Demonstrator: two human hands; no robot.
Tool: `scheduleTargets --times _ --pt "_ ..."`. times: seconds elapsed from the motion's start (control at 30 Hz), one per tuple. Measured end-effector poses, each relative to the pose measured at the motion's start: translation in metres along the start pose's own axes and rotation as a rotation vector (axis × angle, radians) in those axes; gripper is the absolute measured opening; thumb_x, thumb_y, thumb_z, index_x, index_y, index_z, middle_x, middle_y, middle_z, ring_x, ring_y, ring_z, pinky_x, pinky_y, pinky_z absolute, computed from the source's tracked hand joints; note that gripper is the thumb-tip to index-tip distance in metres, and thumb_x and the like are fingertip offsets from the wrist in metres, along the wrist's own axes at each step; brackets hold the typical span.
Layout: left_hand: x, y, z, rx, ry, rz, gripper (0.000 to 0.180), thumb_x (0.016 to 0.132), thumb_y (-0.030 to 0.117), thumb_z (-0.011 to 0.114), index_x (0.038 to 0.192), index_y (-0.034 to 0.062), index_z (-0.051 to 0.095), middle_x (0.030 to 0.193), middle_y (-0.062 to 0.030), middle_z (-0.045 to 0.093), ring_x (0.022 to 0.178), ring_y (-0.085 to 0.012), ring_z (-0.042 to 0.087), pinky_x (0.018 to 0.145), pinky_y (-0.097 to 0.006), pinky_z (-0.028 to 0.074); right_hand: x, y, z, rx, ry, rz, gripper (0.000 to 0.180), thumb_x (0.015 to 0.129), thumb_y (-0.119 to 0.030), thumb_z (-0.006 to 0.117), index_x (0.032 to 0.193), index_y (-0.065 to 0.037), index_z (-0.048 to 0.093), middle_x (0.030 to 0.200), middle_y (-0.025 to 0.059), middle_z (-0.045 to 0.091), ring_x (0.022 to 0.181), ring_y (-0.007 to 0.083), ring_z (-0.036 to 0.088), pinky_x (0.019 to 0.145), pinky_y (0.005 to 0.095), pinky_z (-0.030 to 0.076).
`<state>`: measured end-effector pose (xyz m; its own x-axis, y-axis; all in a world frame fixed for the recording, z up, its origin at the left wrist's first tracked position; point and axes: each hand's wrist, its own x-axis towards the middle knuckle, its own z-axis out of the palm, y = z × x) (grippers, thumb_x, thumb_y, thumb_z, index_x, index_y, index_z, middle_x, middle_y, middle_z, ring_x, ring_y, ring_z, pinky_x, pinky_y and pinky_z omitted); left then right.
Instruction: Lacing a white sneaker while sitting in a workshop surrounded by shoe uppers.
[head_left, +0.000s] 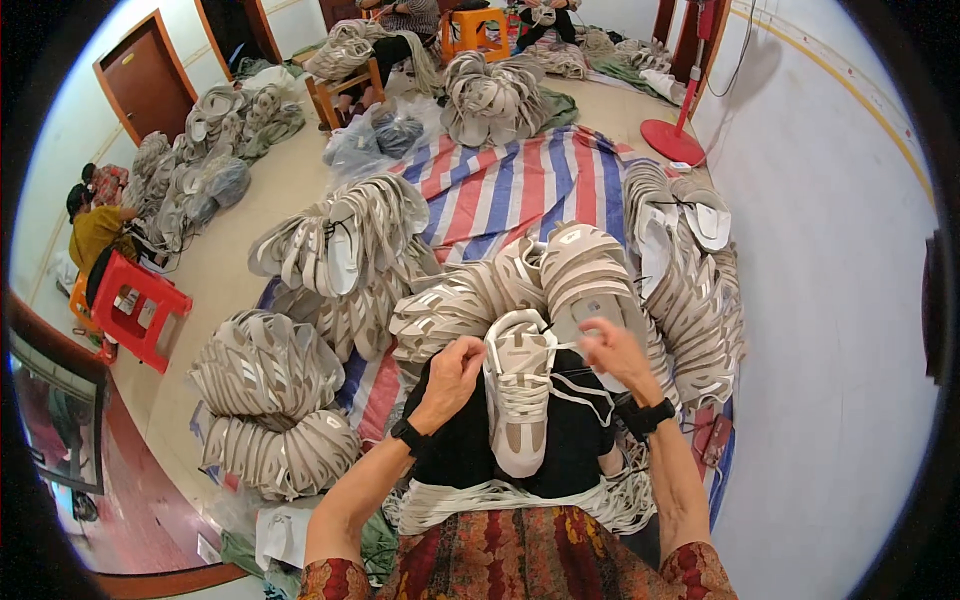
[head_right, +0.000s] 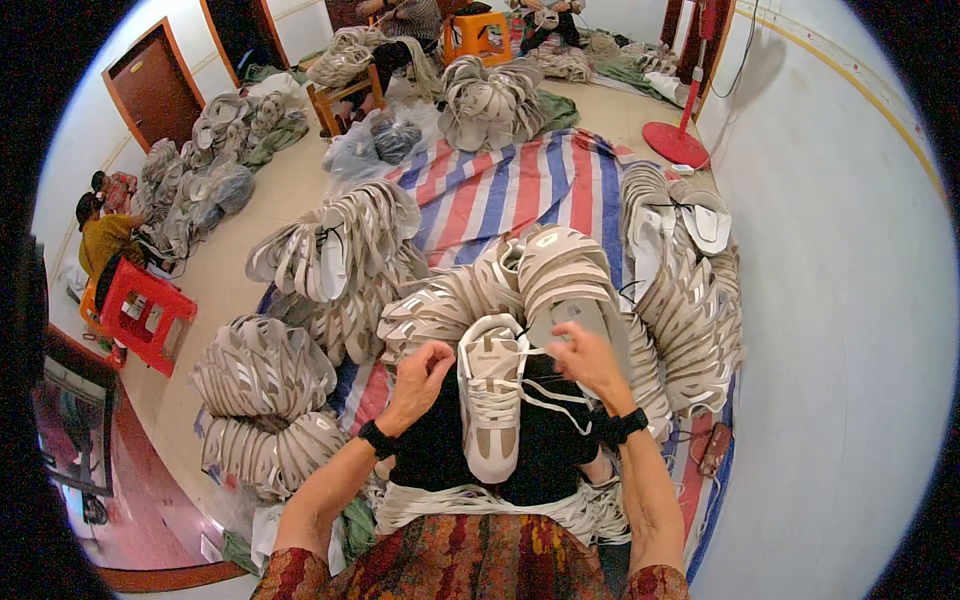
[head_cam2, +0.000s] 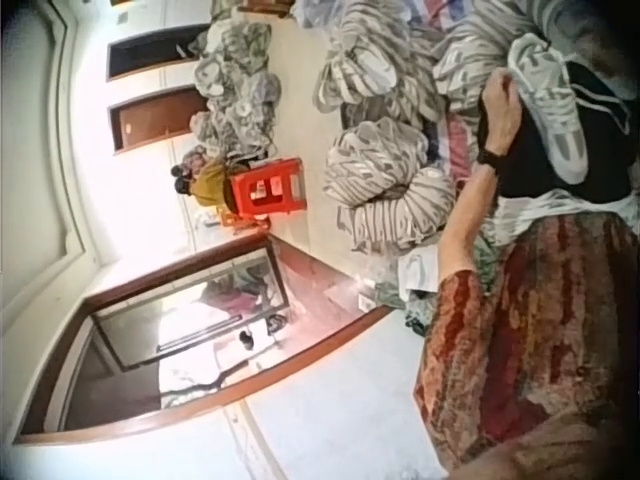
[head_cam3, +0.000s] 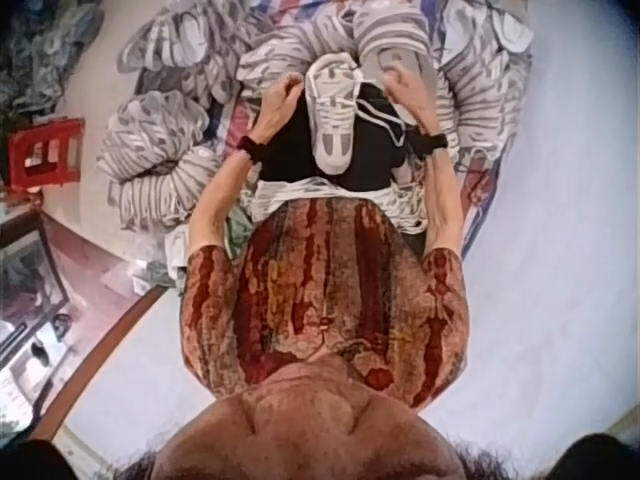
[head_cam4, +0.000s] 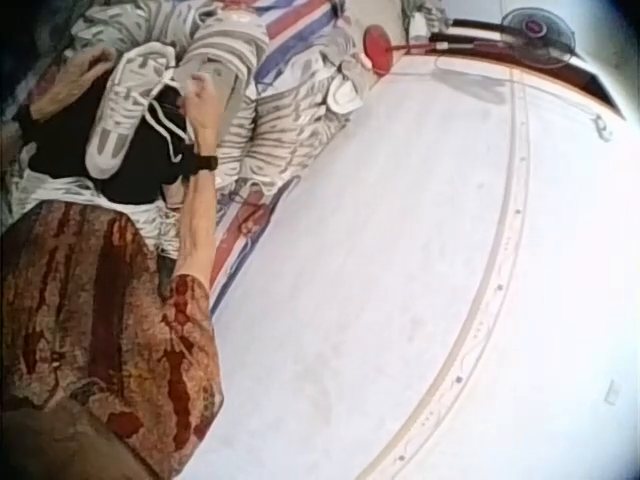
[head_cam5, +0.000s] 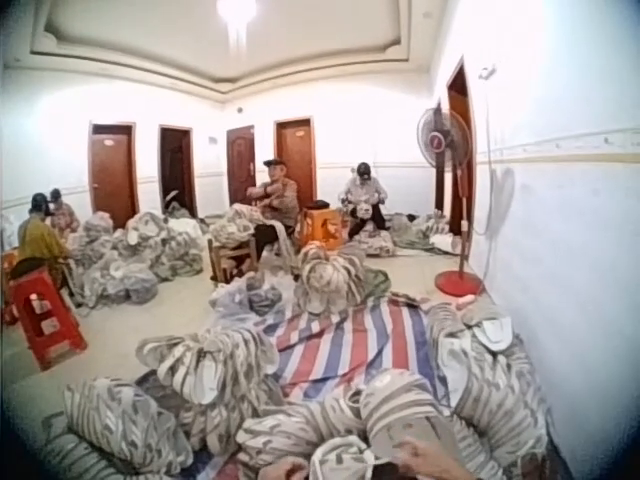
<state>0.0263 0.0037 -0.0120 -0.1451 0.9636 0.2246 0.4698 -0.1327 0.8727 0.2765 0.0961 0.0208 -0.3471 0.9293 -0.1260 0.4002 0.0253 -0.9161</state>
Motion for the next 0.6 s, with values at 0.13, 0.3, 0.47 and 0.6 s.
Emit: scheduleTargets --times 0.13,0.3,0.47,0.6 --pt "0.026 0.014 0.022 0.177 -0.006 0.435 0.016 0.073 -0.002 0.059 0.088 0.0036 0.057 0.078 -0.0089 0.055 0.074 -0.0221 0.053 0.068 -0.031 0.042 -0.003 -0.001 0.026 -0.203 -0.209 -0.046 0.041 0.075 -0.017 0.063 0.112 -0.006 0.051 0.059 0.0055 0.049 0.051 0.0139 0.049 0.048 0.0289 0.04" --pt "0.037 0.018 0.047 0.336 -0.243 0.414 0.007 0.067 0.009 0.062 0.073 0.0089 0.058 0.072 -0.0052 0.058 0.078 -0.0266 0.054 0.069 -0.037 0.041 -0.002 0.01 0.016 -0.446 -0.34 -0.377 0.047 0.07 -0.02 0.066 0.114 -0.01 0.051 0.07 0.0128 0.056 0.067 0.0295 0.056 0.063 0.0369 0.045" --pt "0.042 0.021 0.048 0.398 -0.297 0.516 0.006 0.068 0.013 0.062 0.072 0.0096 0.058 0.07 -0.0088 0.057 0.073 -0.0283 0.055 0.062 -0.039 0.041 0.008 0.023 0.016 -0.768 -0.251 -0.663 0.042 0.07 -0.026 0.066 0.108 -0.016 0.049 0.092 0.0109 0.053 0.078 0.0329 0.056 0.062 0.0408 0.046" --pt "0.031 0.03 0.051 0.619 -0.358 0.583 0.01 0.071 0.017 0.061 0.073 0.0081 0.058 0.071 -0.0119 0.055 0.068 -0.0287 0.054 0.06 -0.039 0.041 0.015 0.029 0.014 -0.762 -0.298 -0.703 0.039 0.071 -0.029 0.067 0.102 -0.015 0.05 0.089 0.0091 0.053 0.071 0.0318 0.056 0.058 0.04 0.046"
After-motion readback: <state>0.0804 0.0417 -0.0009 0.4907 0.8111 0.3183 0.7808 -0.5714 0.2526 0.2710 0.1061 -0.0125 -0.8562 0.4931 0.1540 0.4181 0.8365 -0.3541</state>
